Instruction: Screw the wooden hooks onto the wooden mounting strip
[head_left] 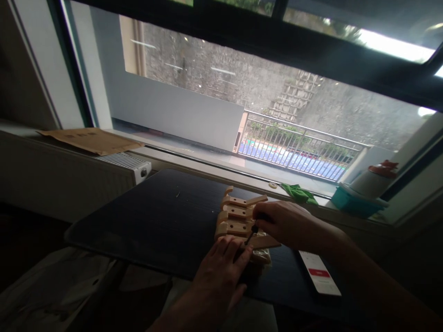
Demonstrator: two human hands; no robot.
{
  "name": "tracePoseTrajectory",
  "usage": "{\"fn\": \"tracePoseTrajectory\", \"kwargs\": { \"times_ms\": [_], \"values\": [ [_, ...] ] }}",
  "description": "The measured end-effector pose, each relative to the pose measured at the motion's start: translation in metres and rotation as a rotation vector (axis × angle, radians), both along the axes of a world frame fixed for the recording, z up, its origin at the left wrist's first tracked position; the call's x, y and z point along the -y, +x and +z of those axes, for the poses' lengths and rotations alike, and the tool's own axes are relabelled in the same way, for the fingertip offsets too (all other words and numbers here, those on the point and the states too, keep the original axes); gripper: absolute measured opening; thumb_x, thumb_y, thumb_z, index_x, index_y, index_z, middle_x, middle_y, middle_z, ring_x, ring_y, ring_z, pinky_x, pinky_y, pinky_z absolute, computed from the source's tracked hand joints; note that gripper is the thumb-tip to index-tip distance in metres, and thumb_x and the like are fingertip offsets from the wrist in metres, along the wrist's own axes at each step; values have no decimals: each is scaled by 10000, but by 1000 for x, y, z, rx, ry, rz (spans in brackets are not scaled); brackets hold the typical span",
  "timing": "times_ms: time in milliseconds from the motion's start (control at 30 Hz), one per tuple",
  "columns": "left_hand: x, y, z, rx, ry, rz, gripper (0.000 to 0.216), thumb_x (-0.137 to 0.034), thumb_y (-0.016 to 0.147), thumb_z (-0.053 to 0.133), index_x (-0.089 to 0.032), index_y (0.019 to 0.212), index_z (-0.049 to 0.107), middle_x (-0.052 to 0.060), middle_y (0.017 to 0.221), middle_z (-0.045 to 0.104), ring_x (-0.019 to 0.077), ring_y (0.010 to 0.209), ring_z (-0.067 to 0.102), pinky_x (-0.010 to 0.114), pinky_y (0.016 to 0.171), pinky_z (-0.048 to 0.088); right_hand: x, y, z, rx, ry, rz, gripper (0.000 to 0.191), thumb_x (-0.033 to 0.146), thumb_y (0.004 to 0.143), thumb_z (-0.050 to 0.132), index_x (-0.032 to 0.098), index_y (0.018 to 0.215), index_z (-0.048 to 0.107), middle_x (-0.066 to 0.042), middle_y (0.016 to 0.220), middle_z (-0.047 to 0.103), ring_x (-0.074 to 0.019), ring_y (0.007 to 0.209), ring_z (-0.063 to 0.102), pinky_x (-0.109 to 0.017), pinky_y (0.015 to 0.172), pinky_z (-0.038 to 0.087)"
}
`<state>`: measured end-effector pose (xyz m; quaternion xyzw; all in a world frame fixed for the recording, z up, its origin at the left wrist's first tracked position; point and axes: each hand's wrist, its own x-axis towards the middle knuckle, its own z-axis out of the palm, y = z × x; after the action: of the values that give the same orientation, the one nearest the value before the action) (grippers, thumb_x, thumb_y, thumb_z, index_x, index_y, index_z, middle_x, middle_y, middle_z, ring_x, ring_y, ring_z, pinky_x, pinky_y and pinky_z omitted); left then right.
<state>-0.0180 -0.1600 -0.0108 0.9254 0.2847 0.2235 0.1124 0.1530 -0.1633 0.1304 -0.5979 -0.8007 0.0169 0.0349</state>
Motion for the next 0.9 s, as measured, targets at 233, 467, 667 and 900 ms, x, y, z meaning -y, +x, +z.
{"fn": "tracePoseTrajectory", "kwargs": {
  "times_ms": [233, 467, 667, 900],
  "values": [
    [0, 1, -2, 6, -8, -1, 677, -160, 709, 634, -237, 1339, 396, 77, 1320, 410, 287, 1236, 332, 472, 1076, 285, -3, -7, -8, 52, 57, -174, 212, 361, 864, 459, 201, 778, 570, 6, 687, 599, -111, 587, 472, -239, 519, 249],
    [1, 0, -3, 22, 1, -6, 709, -150, 698, 642, -251, 1350, 381, 70, 1336, 397, 279, 1245, 319, 463, 1084, 275, 1, -7, 2, 80, 28, -127, 209, 372, 840, 485, 229, 881, 631, 2, 728, 631, -123, 603, 512, -245, 536, 266],
    [-1, 1, -6, 30, 11, -12, 681, -171, 710, 633, -236, 1342, 389, 73, 1327, 394, 286, 1237, 318, 463, 1075, 287, -1, 1, 5, 22, -10, -22, 163, 290, 842, 487, 237, 809, 638, 12, 764, 624, -113, 658, 524, -229, 566, 300],
    [-1, 1, -5, 20, 13, 3, 659, -204, 725, 629, -240, 1339, 393, 74, 1321, 402, 293, 1237, 325, 472, 1073, 285, -6, 2, -5, 9, -19, -97, 225, 325, 874, 443, 188, 833, 617, -30, 787, 641, -134, 678, 539, -241, 582, 314]
  ]
}}
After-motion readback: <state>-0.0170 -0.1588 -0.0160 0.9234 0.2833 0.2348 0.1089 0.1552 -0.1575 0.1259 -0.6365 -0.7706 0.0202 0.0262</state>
